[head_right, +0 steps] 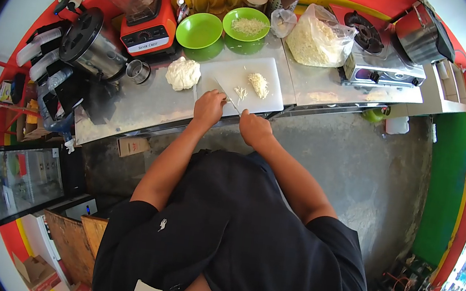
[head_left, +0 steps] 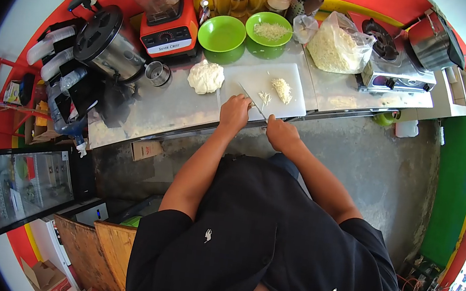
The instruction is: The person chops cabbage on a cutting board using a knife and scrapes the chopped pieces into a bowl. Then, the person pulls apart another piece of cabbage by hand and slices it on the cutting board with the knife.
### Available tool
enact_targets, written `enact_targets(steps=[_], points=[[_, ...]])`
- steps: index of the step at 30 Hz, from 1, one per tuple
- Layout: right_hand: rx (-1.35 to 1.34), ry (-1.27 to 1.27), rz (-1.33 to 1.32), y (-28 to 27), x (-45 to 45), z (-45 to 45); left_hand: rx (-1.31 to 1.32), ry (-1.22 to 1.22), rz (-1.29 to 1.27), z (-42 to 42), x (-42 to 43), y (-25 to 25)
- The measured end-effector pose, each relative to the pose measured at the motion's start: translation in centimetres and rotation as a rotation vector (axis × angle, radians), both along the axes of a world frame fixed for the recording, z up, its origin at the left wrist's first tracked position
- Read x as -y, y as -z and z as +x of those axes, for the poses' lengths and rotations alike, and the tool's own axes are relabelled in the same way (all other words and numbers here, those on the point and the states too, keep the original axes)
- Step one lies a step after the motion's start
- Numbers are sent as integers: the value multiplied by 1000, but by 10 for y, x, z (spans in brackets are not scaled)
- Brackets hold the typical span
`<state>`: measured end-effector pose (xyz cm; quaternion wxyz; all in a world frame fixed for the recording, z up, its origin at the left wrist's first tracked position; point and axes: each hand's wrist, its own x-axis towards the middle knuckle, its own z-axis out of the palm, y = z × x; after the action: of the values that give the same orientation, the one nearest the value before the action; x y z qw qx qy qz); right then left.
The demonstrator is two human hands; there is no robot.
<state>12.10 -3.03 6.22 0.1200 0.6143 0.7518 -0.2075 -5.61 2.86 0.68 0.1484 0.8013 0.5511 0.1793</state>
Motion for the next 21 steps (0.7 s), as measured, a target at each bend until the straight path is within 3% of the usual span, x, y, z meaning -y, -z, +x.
enact_targets(steps=[1,8,13,21], points=[[-6,25,-42,-16,0,-4,17,-7,0,0,1,-1],[-90,134,13,23,-2,-7,90,-13,79,4,7,12],[30,27,-67,-14,-9,-10,141,-34,79,5,8,11],[-58,159,-1,17,-7,-18,108,-79,96,10,13,8]])
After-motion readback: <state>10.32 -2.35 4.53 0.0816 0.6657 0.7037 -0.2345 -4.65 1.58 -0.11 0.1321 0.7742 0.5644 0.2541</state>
